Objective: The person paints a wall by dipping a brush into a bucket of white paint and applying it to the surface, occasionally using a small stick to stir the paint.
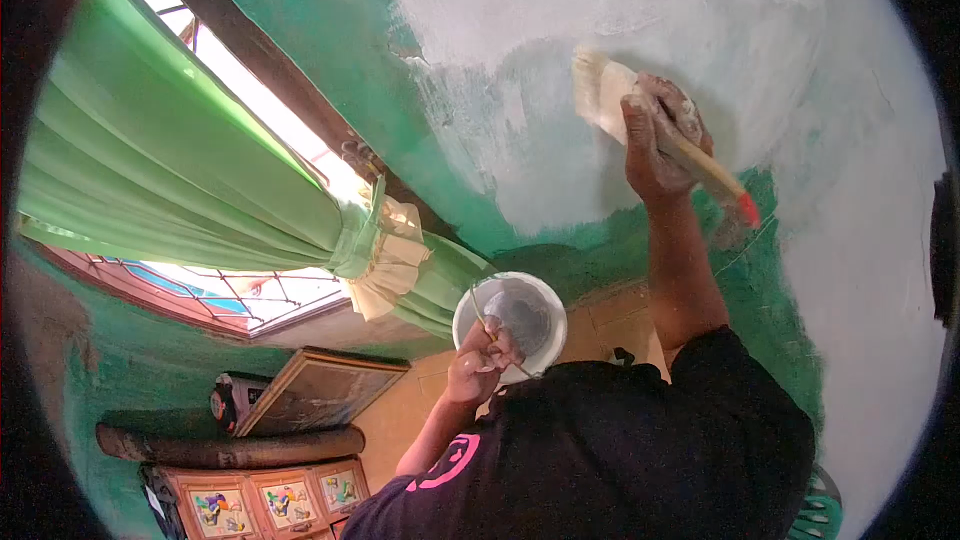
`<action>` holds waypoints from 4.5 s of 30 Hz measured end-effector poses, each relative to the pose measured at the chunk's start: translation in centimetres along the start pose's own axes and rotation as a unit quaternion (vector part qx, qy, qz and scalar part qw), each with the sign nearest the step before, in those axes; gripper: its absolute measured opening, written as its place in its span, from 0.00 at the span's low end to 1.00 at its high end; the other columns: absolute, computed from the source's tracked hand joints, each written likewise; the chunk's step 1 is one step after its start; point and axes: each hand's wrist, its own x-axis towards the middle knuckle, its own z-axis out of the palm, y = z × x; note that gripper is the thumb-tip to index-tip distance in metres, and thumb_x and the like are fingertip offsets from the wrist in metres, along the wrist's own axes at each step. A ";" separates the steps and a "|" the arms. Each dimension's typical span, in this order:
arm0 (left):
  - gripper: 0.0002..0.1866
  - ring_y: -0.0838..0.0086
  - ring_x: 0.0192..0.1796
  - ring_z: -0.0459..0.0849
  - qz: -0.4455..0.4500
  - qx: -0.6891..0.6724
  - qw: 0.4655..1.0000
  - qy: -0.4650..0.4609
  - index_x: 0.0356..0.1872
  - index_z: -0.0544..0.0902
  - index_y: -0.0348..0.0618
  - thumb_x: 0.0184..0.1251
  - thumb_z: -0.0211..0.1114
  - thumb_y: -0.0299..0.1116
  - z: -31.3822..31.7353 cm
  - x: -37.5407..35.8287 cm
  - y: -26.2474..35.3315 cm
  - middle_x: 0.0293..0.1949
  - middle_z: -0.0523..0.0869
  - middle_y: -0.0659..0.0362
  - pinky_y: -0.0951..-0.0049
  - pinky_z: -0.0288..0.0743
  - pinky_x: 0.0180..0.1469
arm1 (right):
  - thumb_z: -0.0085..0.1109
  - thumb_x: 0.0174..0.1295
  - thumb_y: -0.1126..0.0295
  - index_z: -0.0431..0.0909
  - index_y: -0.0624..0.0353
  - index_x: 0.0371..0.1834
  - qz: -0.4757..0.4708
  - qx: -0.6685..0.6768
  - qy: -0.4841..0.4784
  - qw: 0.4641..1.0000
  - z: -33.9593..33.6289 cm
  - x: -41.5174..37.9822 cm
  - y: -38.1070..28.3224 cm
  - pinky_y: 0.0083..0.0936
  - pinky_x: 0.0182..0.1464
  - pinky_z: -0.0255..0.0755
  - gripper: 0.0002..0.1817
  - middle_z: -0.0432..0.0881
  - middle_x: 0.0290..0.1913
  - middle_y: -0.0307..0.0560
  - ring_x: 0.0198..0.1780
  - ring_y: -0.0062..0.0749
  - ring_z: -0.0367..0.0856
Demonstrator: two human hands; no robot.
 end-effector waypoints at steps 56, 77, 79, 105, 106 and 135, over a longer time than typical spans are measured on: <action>0.22 0.80 0.24 0.57 -0.145 -0.007 0.987 -0.071 0.39 0.62 0.50 0.37 0.55 0.27 -0.2 5.0 2.5 0.24 0.58 0.67 0.78 0.53 0.28 | 0.60 0.53 0.77 0.76 0.66 0.37 -0.028 -0.028 -0.037 0.999 -0.2 -1.1 2.8 0.23 0.40 0.71 0.09 0.78 0.35 0.44 0.37 0.29 0.77; 0.21 0.83 0.24 0.58 -0.167 -0.004 0.985 -0.046 0.39 0.62 0.49 0.41 0.58 0.29 -0.3 4.2 2.6 0.24 0.59 0.69 0.82 0.52 0.25 | 0.61 0.51 0.78 0.78 0.69 0.33 -0.059 -0.065 -0.015 0.996 1.1 -2.5 2.9 0.24 0.40 0.74 0.07 0.80 0.37 0.51 0.36 0.35 0.80; 0.23 0.77 0.24 0.58 -0.174 0.025 0.984 -0.017 0.38 0.62 0.50 0.36 0.59 0.32 -0.3 4.2 2.4 0.23 0.59 0.66 0.76 0.49 0.26 | 0.61 0.51 0.78 0.78 0.69 0.34 -0.064 -0.111 -0.038 0.991 1.5 -1.5 3.2 0.25 0.41 0.75 0.08 0.80 0.37 0.51 0.37 0.35 0.80; 0.20 0.80 0.21 0.57 -0.113 -0.010 0.993 -0.035 0.37 0.60 0.50 0.38 0.55 0.30 -0.1 2.6 0.9 0.21 0.60 0.66 0.79 0.49 0.24 | 0.63 0.43 0.78 0.84 0.52 0.32 -0.086 -0.164 -0.261 0.947 0.6 -2.4 1.1 0.23 0.42 0.75 0.12 0.84 0.39 0.37 0.40 0.23 0.81; 0.20 0.80 0.21 0.57 -0.110 -0.007 0.993 -0.028 0.37 0.60 0.50 0.38 0.55 0.30 -0.1 2.3 0.9 0.21 0.60 0.66 0.79 0.49 0.24 | 0.64 0.43 0.78 0.84 0.53 0.32 -0.106 -0.101 -0.227 0.963 0.1 -1.8 0.8 0.24 0.42 0.75 0.11 0.84 0.38 0.39 0.41 0.25 0.82; 0.19 0.79 0.22 0.57 -0.092 -0.035 0.995 -0.003 0.37 0.63 0.51 0.40 0.57 0.34 -0.3 1.0 0.4 0.21 0.60 0.66 0.78 0.49 0.26 | 0.60 0.50 0.75 0.79 0.57 0.37 -0.038 -0.118 -0.304 0.945 -0.3 -13.5 5.4 0.29 0.37 0.75 0.09 0.81 0.39 0.45 0.36 0.39 0.80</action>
